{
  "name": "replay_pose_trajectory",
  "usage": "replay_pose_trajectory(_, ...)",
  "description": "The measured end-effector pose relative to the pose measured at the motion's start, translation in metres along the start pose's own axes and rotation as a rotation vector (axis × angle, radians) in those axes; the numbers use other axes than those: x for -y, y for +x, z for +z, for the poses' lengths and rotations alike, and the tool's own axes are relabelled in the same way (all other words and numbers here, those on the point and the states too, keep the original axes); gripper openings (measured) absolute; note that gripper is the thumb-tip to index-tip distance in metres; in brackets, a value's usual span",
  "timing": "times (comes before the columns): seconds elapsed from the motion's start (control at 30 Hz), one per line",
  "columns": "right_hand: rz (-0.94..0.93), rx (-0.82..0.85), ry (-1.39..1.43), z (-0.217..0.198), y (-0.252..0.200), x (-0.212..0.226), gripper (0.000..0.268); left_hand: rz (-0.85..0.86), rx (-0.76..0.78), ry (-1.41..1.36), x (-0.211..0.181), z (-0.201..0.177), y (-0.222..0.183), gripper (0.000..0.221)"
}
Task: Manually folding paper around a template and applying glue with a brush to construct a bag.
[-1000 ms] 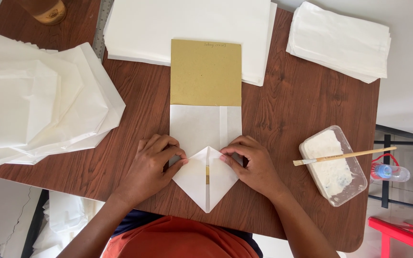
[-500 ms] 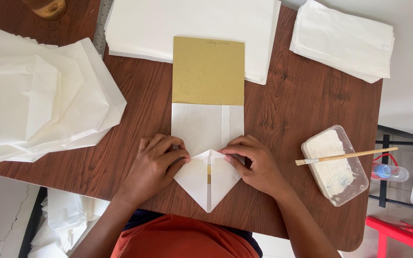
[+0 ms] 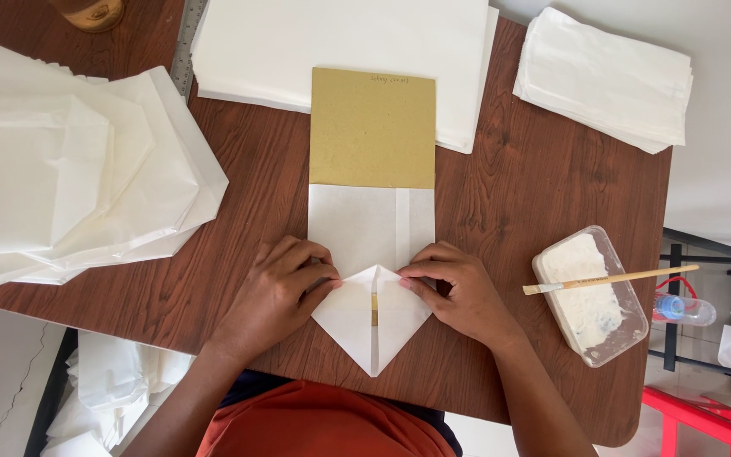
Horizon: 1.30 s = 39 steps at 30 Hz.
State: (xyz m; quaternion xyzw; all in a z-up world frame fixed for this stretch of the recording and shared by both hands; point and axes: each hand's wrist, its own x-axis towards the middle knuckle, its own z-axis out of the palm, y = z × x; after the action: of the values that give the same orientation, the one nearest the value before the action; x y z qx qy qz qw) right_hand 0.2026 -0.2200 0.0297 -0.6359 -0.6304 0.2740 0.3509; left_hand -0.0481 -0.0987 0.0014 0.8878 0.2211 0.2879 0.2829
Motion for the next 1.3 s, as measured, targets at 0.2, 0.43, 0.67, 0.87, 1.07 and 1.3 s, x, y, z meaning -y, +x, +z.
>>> replay_pose_trajectory(0.2, -0.01, 0.028, 0.059, -0.004, 0.001, 0.008, 0.017, 0.068, 0.03, -0.009, -0.006, -0.004, 0.0, 0.005)
replay_pose_trajectory(0.43, -0.188, -0.052, 0.05, 0.005, -0.004, 0.01, 0.018, 0.147, 0.063, 0.098, 0.0, 0.001, -0.008, 0.01)
replay_pose_trajectory(0.67, -0.41, -0.173, -0.179, 0.024, -0.007, 0.009, 0.013, 0.166, 0.047, 0.091, -0.005, -0.003, -0.004, 0.011)
replay_pose_trajectory(0.87, -0.482, -0.199, -0.157, 0.021, -0.006, 0.006, 0.01, 0.116, 0.101, 0.09, 0.0, -0.008, -0.005, 0.016)
replay_pose_trajectory(1.07, -0.568, -0.194, -0.301, 0.031, -0.012, 0.008, 0.008, 0.093, 0.163, 0.064, 0.005, -0.016, 0.003, 0.016)
replay_pose_trajectory(1.3, -0.676, -0.168, -0.446, 0.03, -0.009, 0.016, 0.011, 0.071, 0.165, 0.039, 0.004, -0.015, 0.006, 0.009)
